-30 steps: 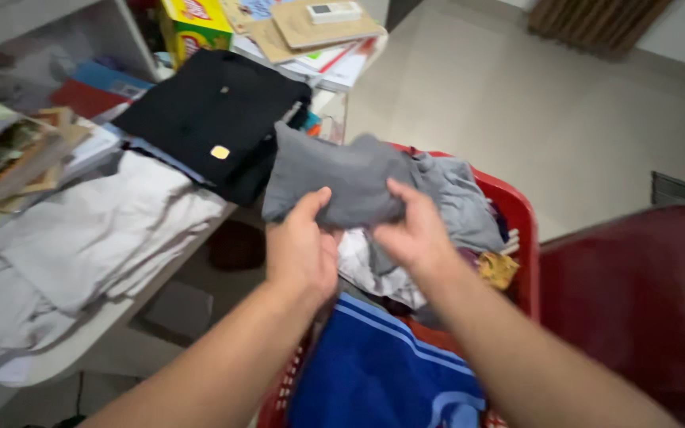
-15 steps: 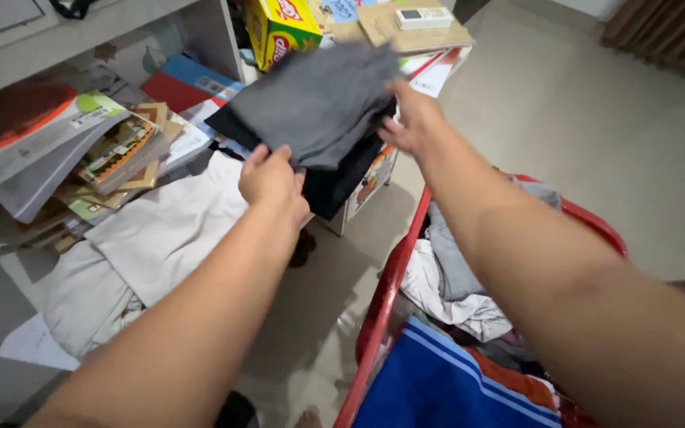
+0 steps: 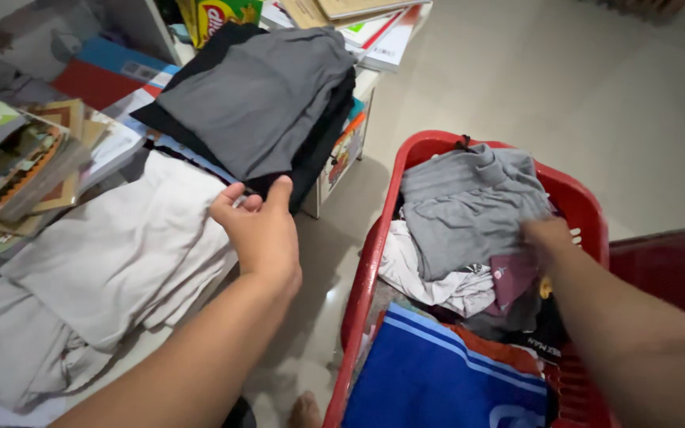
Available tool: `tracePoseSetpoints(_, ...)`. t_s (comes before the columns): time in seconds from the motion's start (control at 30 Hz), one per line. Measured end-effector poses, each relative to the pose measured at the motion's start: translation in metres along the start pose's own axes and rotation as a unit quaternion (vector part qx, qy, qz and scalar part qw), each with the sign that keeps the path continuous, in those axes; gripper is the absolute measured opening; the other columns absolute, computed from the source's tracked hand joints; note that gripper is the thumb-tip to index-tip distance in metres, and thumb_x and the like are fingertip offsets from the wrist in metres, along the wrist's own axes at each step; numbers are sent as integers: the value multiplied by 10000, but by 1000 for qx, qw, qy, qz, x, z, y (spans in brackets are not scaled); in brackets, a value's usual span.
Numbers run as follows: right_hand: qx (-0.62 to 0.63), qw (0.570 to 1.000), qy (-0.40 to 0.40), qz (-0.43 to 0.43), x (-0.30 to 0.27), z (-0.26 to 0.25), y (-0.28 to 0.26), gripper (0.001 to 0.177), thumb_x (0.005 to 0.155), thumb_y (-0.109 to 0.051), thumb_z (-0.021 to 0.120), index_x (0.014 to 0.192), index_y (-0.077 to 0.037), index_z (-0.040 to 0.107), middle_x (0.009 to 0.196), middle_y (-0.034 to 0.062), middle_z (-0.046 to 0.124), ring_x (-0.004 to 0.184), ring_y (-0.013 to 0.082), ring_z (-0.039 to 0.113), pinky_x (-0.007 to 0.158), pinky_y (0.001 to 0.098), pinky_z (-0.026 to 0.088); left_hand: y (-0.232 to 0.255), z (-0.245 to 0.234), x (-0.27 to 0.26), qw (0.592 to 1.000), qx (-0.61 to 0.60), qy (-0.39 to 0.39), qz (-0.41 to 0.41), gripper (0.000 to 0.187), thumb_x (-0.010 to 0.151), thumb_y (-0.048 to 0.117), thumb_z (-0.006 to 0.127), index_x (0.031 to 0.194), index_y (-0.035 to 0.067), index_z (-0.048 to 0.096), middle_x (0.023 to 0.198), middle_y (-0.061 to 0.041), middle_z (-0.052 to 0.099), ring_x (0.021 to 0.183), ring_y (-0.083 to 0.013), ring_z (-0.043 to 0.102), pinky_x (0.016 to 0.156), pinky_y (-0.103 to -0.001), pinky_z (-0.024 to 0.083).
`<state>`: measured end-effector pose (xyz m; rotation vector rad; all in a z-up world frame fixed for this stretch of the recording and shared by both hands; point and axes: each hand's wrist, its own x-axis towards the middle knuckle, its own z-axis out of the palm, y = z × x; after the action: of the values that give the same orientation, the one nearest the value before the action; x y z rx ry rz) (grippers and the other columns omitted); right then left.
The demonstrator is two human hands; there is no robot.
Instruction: The person folds various clothing items from a red laundry basket and places them into a wooden wardrobe. The person handles shirts, pants, and underwear, folding each item by hand before storing it on a shelf.
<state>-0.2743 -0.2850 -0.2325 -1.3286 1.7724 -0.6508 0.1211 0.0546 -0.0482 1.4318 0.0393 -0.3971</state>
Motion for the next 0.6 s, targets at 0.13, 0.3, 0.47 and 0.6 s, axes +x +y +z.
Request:
tracePoseSetpoints(0.13,23,987,-74,143,-11,-28,12,361,801,-170,716,1075,56,650,858,160,672,666,315,625,528,478,483,-16,0,-22,998,37,-53,12,653,807,210,811,1311,106,409,1135,-65,538,991,-154,540,877,-320,482)
tracePoseSetpoints(0.3,-51,992,3,117,-55,-36,-22,394,801,-186,778,1061,98,693,855,179,694,640,309,642,572,471,503,-33,4,-57,993,38,-111,-9,577,815,168,800,1290,94,481,1167,-58,559,1062,-144,550,954,-286,461)
tracePoseSetpoints(0.47,83,995,-46,6,-64,-28,-69,352,806,-131,711,1105,54,714,979,170,719,809,286,682,724,441,556,-38,14,-91,981,85,-169,-38,530,822,191,784,1272,91,521,1153,-68,589,1024,-152,574,910,-314,507)
tracePoseSetpoints(0.6,344,913,-209,70,-102,-15,-131,450,803,-36,583,1250,-25,631,1190,150,708,1057,310,707,925,446,604,-51,21,-109,951,114,-268,-107,559,813,265,793,1285,74,562,1178,-105,683,1017,-138,624,928,-304,505)
